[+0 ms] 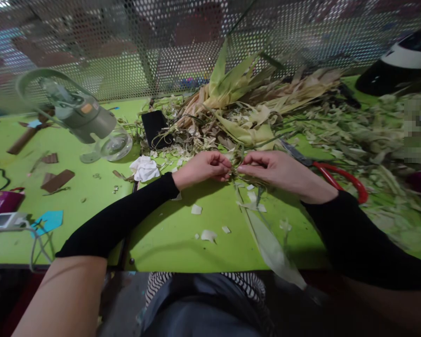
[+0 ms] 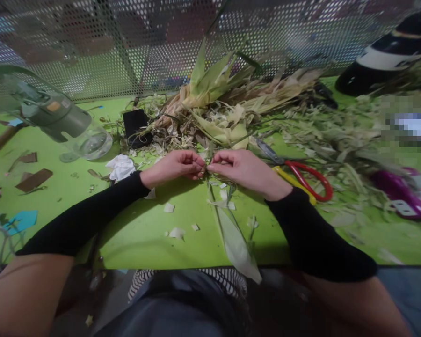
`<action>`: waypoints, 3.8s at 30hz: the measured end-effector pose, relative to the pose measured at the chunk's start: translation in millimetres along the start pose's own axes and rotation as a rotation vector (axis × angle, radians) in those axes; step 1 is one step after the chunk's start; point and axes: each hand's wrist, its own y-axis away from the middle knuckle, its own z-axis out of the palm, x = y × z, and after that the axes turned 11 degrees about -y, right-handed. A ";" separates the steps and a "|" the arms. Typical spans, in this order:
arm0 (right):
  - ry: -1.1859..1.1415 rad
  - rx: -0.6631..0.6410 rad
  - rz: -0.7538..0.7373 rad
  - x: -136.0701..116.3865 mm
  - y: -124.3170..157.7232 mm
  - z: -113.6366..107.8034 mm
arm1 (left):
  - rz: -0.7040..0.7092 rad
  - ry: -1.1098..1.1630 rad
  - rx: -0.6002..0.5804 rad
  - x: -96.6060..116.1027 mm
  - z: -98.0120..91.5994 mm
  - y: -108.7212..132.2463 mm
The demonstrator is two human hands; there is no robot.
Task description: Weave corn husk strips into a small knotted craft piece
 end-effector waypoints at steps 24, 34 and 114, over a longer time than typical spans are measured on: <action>0.046 0.141 -0.097 1.3 1.9 20.0 | 0.153 -0.262 0.085 -0.4 4.6 4.3; -0.091 0.191 -0.225 1.6 0.8 18.6 | 0.120 -0.374 0.202 -3.7 7.5 -1.5; 0.231 0.065 -0.196 8.3 -7.3 20.2 | -0.070 0.073 0.114 2.1 8.5 -1.6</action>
